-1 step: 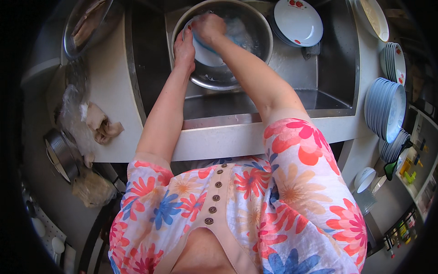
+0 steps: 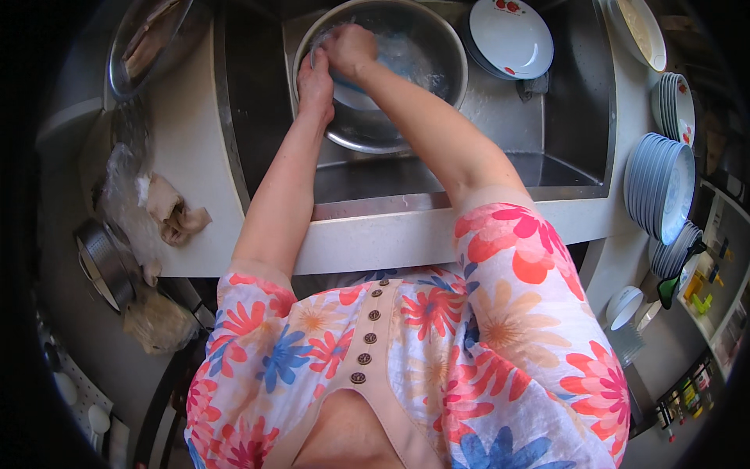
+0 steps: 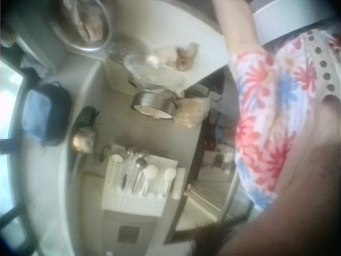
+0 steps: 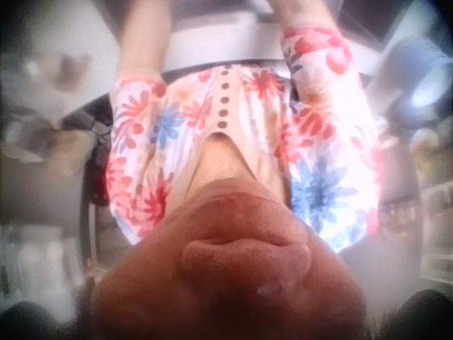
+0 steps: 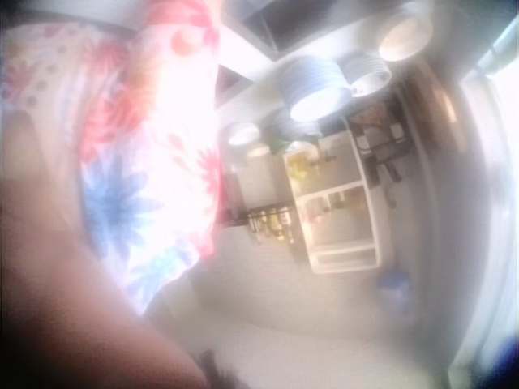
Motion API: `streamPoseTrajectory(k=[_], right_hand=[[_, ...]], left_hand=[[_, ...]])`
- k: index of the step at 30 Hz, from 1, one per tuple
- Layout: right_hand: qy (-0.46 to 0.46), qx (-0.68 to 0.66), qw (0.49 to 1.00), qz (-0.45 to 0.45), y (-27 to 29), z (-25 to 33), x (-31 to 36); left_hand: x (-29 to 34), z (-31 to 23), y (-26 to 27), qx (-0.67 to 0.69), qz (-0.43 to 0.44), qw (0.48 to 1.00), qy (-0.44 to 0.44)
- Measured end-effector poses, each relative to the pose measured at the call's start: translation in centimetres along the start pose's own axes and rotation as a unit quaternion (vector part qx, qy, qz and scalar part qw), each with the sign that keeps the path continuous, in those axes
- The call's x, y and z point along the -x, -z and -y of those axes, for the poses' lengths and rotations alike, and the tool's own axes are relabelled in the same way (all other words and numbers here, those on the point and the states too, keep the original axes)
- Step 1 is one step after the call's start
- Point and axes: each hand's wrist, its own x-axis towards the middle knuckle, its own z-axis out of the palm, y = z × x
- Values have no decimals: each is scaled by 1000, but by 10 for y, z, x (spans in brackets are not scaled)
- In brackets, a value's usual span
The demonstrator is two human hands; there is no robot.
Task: The person washes plates and bowls in a sink using a sponge and water, then stacks the cleaned items on the counter.
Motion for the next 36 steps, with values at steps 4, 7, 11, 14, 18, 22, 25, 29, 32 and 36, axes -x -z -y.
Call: streamPoseTrajectory(k=[4,7,11,14,18,22,25,29,32,36], right_hand=[[-18,-148,977,154,23,13,38],[-60,-164,942,285,56,3,66],[39,98,933,344,82,-17,66],[33,242,896,371,74,-28,49],[24,260,934,244,44,-37,30],[-73,130,987,53,17,-24,2],[-54,25,998,1,2,-2,-6],[-28,-183,977,107,11,13,16],[-79,-266,911,306,42,1,49],[66,2,913,402,83,-17,71]], left_hand=[[-3,2,1,73,-8,997,1],[-5,5,1,75,-16,996,39],[-4,5,1,35,23,996,83],[-4,1,1,11,32,996,82],[-5,-4,3,42,19,997,55],[-4,-2,4,39,44,998,14],[-5,2,3,16,8,997,74],[-9,7,4,72,-3,994,79],[-9,5,5,55,51,995,62],[0,-17,8,-124,76,988,44]])
